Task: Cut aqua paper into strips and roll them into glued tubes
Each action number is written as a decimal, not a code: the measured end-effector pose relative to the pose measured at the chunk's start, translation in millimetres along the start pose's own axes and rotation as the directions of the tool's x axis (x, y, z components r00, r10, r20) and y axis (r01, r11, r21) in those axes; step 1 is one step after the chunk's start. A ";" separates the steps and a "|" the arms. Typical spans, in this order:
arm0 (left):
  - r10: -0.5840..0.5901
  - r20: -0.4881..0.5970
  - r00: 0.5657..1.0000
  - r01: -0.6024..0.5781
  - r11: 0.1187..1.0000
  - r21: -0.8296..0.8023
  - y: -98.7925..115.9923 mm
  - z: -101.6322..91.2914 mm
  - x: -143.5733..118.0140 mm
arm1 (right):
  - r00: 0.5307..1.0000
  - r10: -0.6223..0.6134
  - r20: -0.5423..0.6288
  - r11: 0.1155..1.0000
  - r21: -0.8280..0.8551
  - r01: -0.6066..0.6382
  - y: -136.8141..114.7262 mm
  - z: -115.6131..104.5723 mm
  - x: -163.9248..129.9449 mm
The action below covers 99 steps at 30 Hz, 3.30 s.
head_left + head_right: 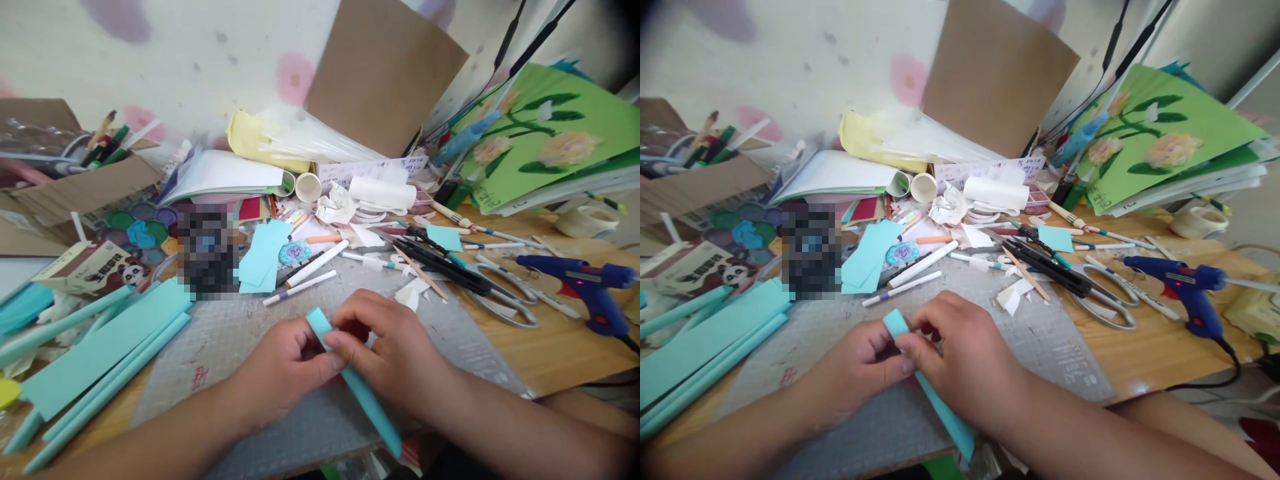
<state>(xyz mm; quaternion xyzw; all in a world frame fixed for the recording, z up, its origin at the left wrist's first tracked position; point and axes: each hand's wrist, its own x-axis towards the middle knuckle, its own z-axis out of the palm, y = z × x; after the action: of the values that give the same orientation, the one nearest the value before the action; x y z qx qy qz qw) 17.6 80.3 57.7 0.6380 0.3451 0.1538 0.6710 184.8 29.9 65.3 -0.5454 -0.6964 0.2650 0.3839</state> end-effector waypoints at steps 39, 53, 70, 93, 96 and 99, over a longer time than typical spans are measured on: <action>-0.026 0.186 0.982 0.068 0.971 -0.229 8.3 2.1 -10.5 | 0.954 0.254 0.159 0.844 0.445 -0.299 -2.9 -5.3 10.5; -0.013 0.146 0.989 0.020 0.999 -0.045 6.1 -5.1 -9.6 | 0.897 0.358 0.258 0.734 0.517 -0.441 -5.5 -8.9 16.4; 0.069 -0.050 0.996 -0.085 0.831 -0.550 -6.0 -7.9 2.2 | 0.927 0.348 0.140 0.738 0.569 -0.363 2.9 -4.3 10.9; 0.056 -0.037 0.998 -0.067 0.771 -0.633 -9.2 -6.8 6.2 | 0.963 0.267 -0.044 0.879 0.420 -0.224 -3.7 11.0 2.6; 0.025 -0.052 0.998 -0.052 0.774 -0.632 -8.4 -5.7 6.4 | 0.965 0.253 -0.062 0.900 0.381 -0.212 -3.6 13.3 4.2; 0.004 -0.080 0.997 -0.053 0.781 -0.623 -7.7 -6.0 5.9 | 0.966 0.246 -0.080 0.911 0.359 -0.202 -1.5 15.1 6.0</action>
<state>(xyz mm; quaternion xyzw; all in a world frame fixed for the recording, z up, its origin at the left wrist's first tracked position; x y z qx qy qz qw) 16.0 87.6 49.0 0.3791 0.2898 0.2928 0.8286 170.9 36.0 59.5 -0.5607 -0.5462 0.3919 0.4834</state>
